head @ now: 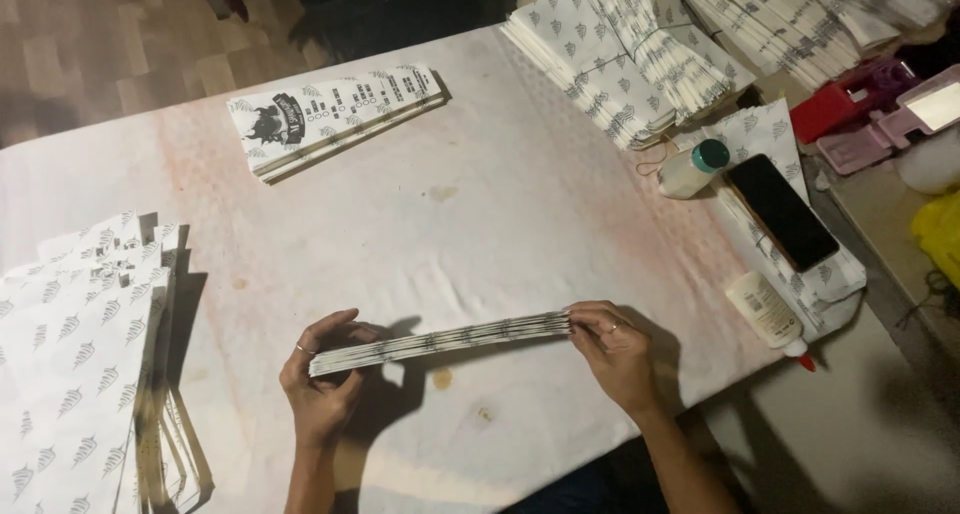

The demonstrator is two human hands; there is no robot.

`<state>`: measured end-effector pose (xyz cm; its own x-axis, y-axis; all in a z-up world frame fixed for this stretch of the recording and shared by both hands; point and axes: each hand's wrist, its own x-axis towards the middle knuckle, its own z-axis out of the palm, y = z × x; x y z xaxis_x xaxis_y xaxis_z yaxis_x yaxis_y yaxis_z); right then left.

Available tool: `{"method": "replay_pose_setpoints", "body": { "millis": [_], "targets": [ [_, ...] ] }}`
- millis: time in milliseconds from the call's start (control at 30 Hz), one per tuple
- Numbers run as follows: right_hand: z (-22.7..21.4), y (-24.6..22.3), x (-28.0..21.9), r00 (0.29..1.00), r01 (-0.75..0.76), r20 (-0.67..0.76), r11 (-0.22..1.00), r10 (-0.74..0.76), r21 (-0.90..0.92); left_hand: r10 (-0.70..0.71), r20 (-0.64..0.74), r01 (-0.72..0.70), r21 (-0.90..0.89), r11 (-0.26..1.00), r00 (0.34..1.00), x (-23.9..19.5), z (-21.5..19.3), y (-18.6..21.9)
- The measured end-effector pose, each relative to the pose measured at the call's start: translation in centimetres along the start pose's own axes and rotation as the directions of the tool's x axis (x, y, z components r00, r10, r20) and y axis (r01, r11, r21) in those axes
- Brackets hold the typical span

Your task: Laying out paper wrappers, applying glue to the edges, and folding them into finished packaging.

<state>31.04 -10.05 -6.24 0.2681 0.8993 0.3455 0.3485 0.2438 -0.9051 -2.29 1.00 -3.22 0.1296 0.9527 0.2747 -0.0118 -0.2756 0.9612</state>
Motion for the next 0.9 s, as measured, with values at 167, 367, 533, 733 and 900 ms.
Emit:
{"method": "replay_pose_setpoints", "body": {
  "millis": [167,367,533,733,900],
  "targets": [
    [0.0,-1.3,1.1,0.998,-0.002,-0.062,0.998,-0.002,-0.061,-0.014,0.009,0.014,-0.021,1.000,1.000,-0.1,-0.1,-0.4],
    [0.2,-1.6,1.5,1.000,0.017,-0.013,0.996,-0.018,-0.088,-0.018,0.007,0.018,-0.016,1.000,1.000,-0.1,0.0,-0.1],
    [0.3,-1.9,2.0,0.998,0.070,0.004,0.985,-0.070,-0.160,-0.028,0.006,0.028,-0.042,0.999,1.000,0.0,0.1,-0.1],
    [-0.2,-2.2,1.7,0.997,0.070,0.030,0.981,-0.066,-0.179,-0.021,-0.014,0.021,0.014,1.000,1.000,-0.2,-0.2,-0.8],
    [-0.2,-3.6,1.8,0.959,-0.063,0.281,0.990,0.024,0.128,-0.097,-0.070,0.100,0.042,0.994,0.993,-0.5,-0.3,-1.1]
  ]
}}
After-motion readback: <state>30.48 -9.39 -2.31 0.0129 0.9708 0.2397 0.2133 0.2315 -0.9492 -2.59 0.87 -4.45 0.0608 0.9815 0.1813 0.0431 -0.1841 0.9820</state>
